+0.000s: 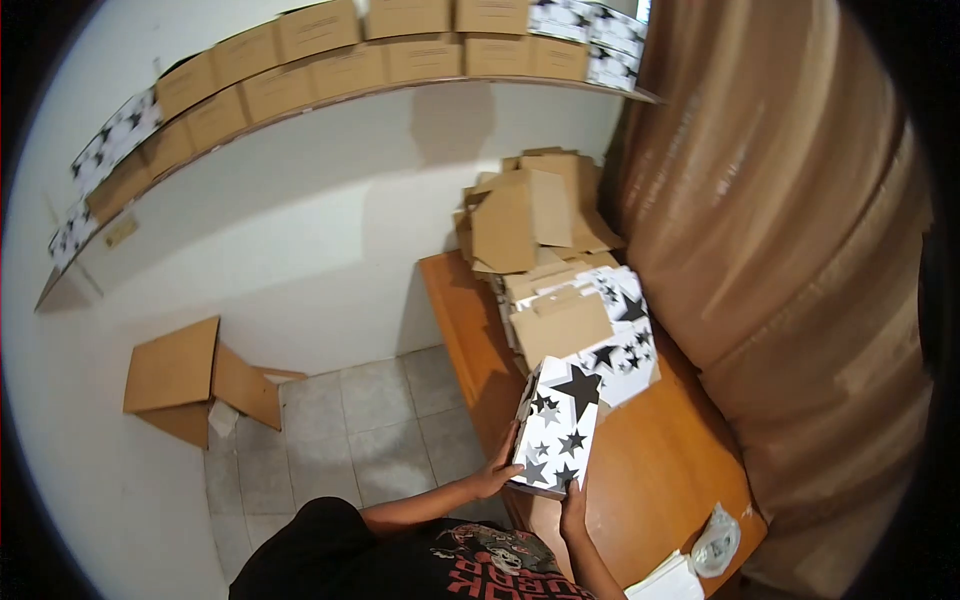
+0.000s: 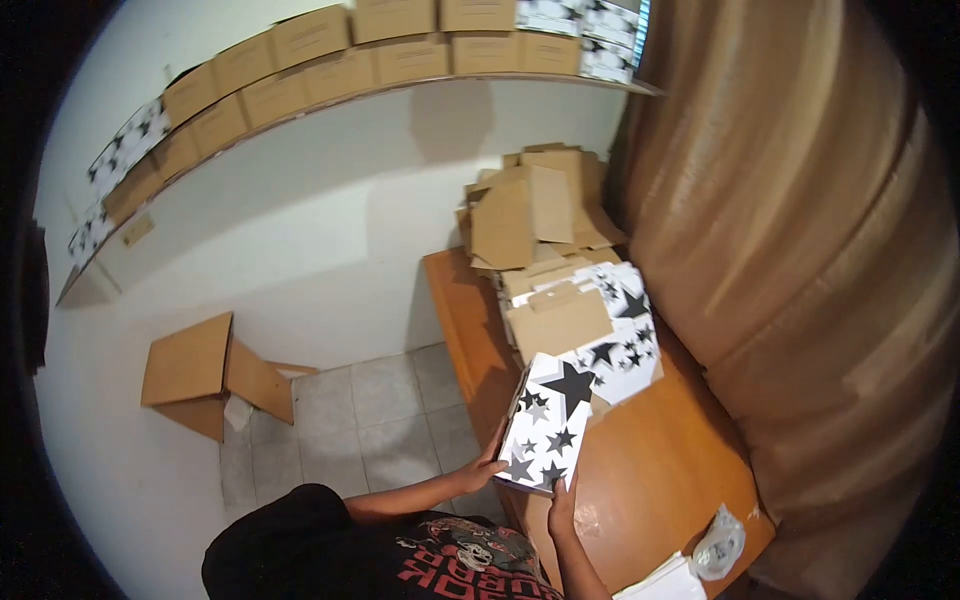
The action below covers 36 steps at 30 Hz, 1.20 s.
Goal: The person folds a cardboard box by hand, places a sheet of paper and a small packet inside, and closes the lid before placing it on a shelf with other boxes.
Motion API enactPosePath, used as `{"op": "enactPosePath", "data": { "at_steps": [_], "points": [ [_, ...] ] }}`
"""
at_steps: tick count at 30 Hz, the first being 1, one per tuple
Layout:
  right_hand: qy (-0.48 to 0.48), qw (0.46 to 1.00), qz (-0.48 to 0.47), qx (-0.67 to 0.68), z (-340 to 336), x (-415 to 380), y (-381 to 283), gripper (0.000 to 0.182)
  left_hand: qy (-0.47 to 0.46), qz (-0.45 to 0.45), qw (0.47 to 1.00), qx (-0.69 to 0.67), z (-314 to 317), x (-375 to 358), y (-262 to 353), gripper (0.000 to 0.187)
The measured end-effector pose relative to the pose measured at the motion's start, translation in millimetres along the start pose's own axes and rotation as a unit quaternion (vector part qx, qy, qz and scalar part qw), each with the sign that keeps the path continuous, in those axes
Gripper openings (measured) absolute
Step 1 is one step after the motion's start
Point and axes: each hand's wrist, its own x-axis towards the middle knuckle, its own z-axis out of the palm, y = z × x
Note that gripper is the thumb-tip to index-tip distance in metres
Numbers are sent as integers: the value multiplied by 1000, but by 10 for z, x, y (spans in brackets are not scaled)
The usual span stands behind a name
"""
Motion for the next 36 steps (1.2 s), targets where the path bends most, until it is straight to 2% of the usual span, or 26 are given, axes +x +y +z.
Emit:
{"op": "enactPosePath", "data": {
  "at_steps": [2,3,6,7,12,18,19,20,22,25,26,28,29,30,32,34,36],
  "points": [
    [-11,999,47,-2,229,6,16,72,38,26,999,0,-174,-176,13,99],
    [-31,999,11,-36,393,13,3,73,58,47,997,3,-292,-270,39,98],
    [-98,994,11,-36,787,92,163,72,135,70,988,0,-610,-736,395,98],
    [-109,992,56,-42,988,53,79,71,149,72,986,0,-751,-880,370,98],
    [-173,981,75,-47,2172,-123,124,72,214,68,974,-20,-1564,-1782,429,99],
    [-272,957,92,-46,3299,-268,383,76,301,75,951,19,-2270,-2773,520,106],
    [-265,955,117,-61,3448,-279,422,74,315,80,946,23,-2375,-2897,531,108],
    [-283,950,114,-62,3498,-281,483,74,331,84,939,29,-2386,-2989,506,108],
    [-298,937,109,-147,3789,-347,422,73,354,90,930,39,-2518,-3197,498,112],
    [-359,916,114,-137,4011,-212,548,71,394,110,905,115,-2632,-3398,459,111],
    [-372,911,131,-122,4037,-156,620,72,404,102,902,110,-2615,-3430,434,111],
    [-399,897,168,-90,4097,-55,768,73,456,87,885,8,-2652,-3452,417,107],
    [-414,888,186,-71,4133,-21,822,74,486,66,871,-7,-2669,-3472,394,98],
    [-425,882,192,-68,4217,19,809,74,498,60,865,-2,-2647,-3485,438,98],
    [-554,824,3,-117,4462,98,704,83,567,57,817,-83,-2694,-3521,592,90],
    [-591,802,15,-87,4680,184,580,90,598,20,798,-71,-2699,-3575,425,86],
    [-631,753,-46,-179,4847,274,463,88,615,50,764,-187,-2714,-3613,424,86]
  ]
}}
